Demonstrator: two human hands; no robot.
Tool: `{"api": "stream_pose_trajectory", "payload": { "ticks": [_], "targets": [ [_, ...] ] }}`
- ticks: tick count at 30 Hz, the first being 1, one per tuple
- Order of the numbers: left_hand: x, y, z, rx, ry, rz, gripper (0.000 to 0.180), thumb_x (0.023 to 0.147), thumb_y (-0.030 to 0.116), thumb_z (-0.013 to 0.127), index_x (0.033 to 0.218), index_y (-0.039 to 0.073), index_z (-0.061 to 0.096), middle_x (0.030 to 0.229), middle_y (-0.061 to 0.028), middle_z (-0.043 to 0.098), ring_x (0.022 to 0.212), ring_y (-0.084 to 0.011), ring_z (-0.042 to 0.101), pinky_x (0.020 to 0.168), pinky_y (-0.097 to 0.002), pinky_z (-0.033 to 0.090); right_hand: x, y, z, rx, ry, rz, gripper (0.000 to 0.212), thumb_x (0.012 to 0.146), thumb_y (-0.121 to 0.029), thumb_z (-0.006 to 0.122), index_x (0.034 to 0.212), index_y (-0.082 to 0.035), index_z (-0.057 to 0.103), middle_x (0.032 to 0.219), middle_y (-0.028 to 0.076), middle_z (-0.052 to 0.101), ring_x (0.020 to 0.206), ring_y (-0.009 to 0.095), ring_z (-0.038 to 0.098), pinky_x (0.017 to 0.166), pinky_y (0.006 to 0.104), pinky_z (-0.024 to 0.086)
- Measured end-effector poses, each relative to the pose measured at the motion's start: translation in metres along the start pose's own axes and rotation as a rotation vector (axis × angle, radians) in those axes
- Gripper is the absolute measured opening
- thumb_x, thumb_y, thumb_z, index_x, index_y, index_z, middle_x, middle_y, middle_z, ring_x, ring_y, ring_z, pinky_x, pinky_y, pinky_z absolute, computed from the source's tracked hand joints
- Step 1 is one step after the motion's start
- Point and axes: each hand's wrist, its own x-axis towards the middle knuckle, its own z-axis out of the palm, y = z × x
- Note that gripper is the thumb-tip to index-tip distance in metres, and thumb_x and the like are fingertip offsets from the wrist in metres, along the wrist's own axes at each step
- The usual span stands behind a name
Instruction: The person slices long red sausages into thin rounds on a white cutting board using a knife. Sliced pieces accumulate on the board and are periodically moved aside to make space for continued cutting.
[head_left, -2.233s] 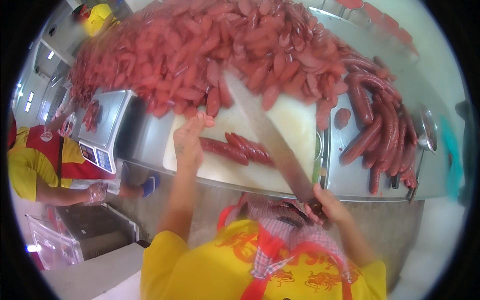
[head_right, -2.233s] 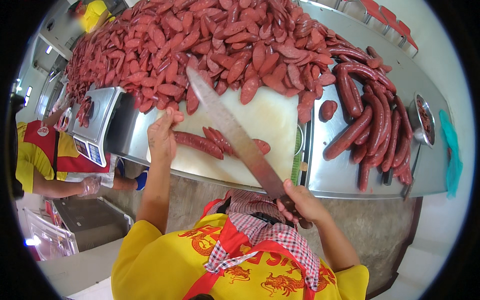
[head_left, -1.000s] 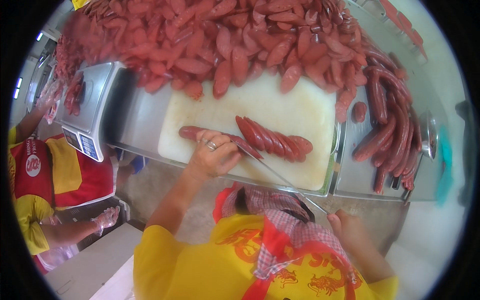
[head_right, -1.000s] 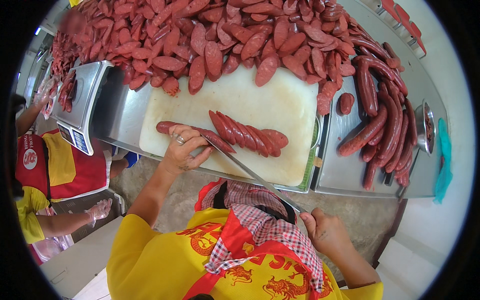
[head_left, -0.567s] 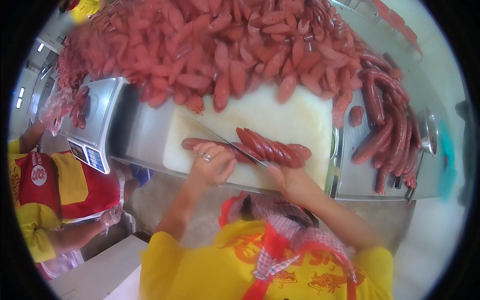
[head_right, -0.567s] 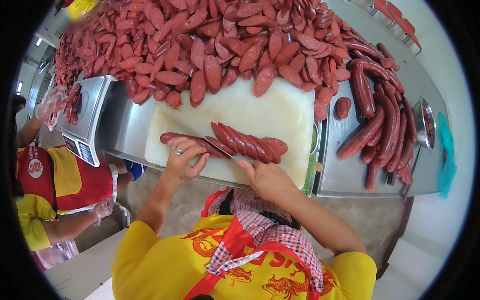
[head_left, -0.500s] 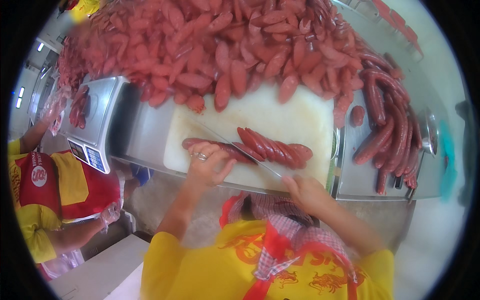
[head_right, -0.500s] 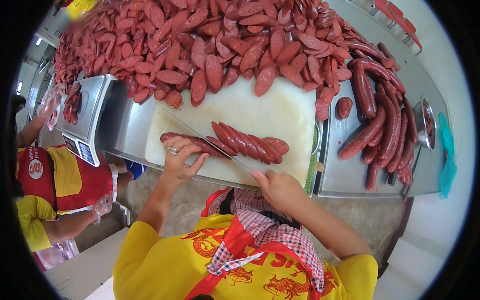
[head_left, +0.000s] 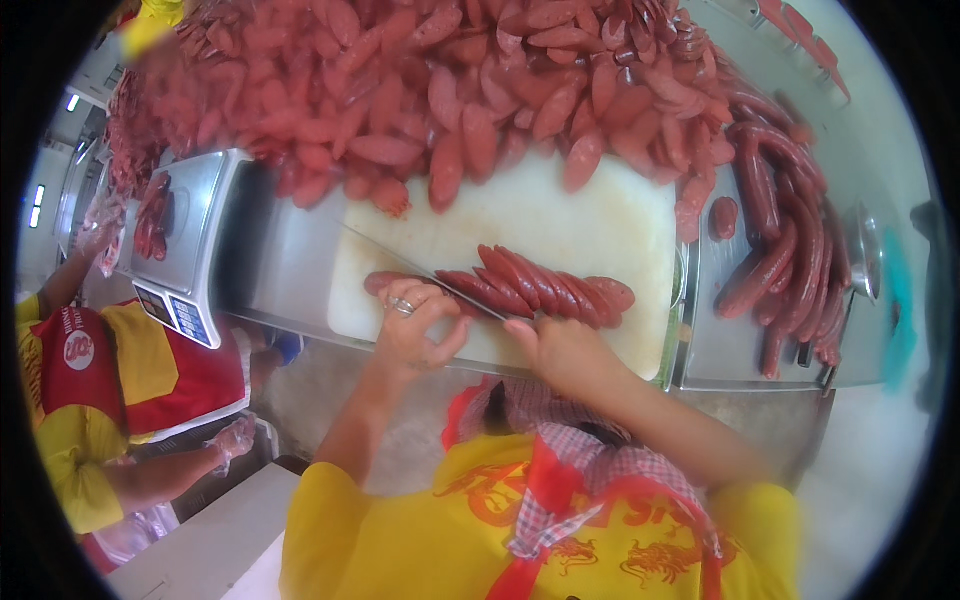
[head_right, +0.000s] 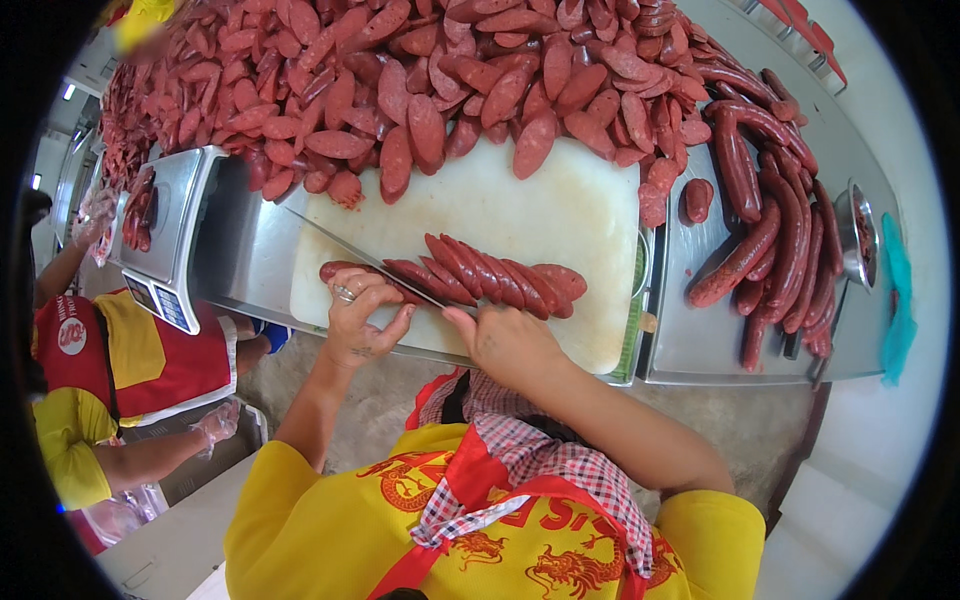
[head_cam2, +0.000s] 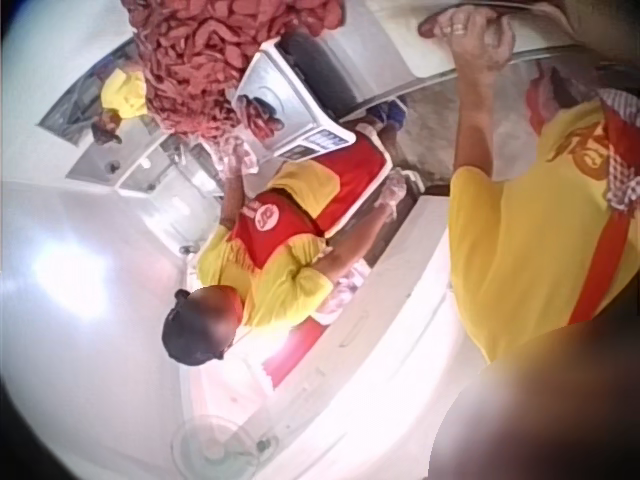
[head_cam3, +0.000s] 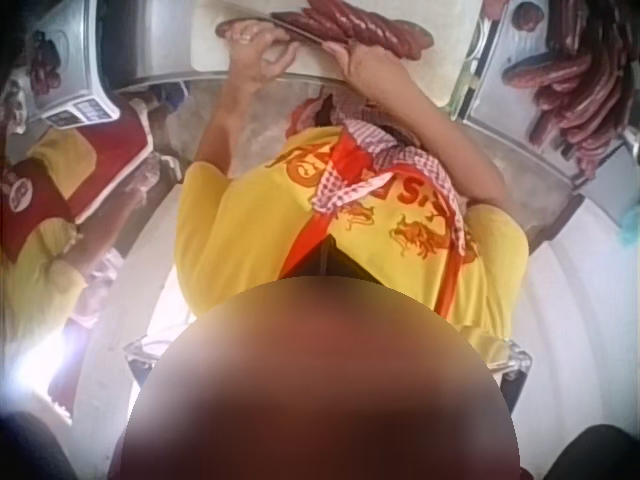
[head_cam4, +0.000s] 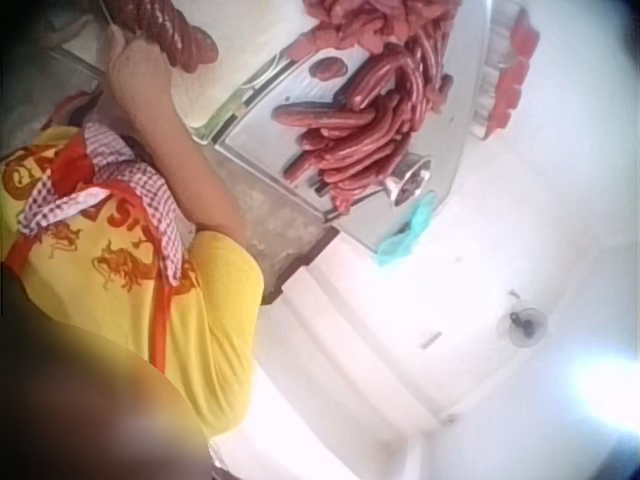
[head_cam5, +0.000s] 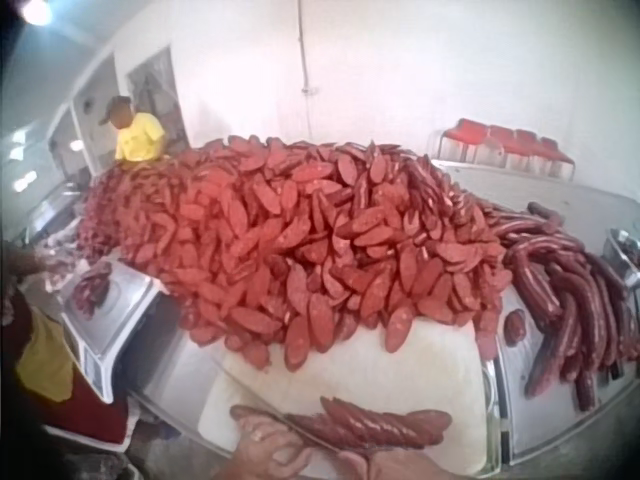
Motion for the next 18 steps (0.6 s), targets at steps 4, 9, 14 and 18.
{"api": "stream_pose_trajectory", "payload": {
  "ticks": [4, 9, 14, 18],
  "targets": [
    [-0.001, -0.006, -0.007, 0.055, 0.072, -0.051, 0.025, 0.063, 0.009, 0.077, 0.084, 0.011, 0.062, 0.091, -0.0038, 0.057, 0.093, -0.0266, 0.054, 0.084, -0.0398, 0.041, -0.02, 0.002, -0.018, 0.016, 0.04, -0.086, 0.047, 0.1, -0.038, 0.046, 0.087, 0.003, 0.063, 0.073, 0.026, 0.064, 0.067, 0.043, 0.065, 0.061, 0.0483, 0.053],
    [-0.002, -0.012, -0.011, 0.041, 0.087, -0.047, 0.025, 0.063, 0.007, 0.076, 0.083, 0.01, 0.062, 0.093, -0.0042, 0.056, 0.093, -0.0277, 0.053, 0.084, -0.0403, 0.042, -0.111, 0.02, -0.041, 0.002, -0.034, 0.23, 0.049, 0.098, -0.043, 0.048, 0.086, 0.002, 0.062, 0.068, 0.027, 0.062, 0.064, 0.045, 0.064, 0.059, 0.0498, 0.052],
    [-0.001, -0.013, -0.012, -0.012, 0.058, -0.091, 0.025, 0.062, 0.005, 0.075, 0.082, 0.009, 0.061, 0.09, -0.0049, 0.057, 0.089, -0.0277, 0.053, 0.082, -0.0404, 0.042, -0.082, 0.011, -0.027, -0.005, -0.021, 0.143, 0.054, 0.099, -0.045, 0.046, 0.079, 0.002, 0.063, 0.067, 0.027, 0.062, 0.064, 0.044, 0.064, 0.06, 0.0497, 0.052],
    [-0.002, -0.014, -0.014, -0.024, 0.056, -0.051, 0.024, 0.063, 0.005, 0.075, 0.083, 0.009, 0.061, 0.09, -0.0057, 0.057, 0.089, -0.028, 0.053, 0.081, -0.0406, 0.043, 0.0, -0.014, 0.007, 0.031, 0.032, 0.002, 0.052, 0.099, -0.042, 0.046, 0.079, 0.002, 0.064, 0.068, 0.026, 0.063, 0.062, 0.043, 0.063, 0.058, 0.05, 0.052]
  ]
}}
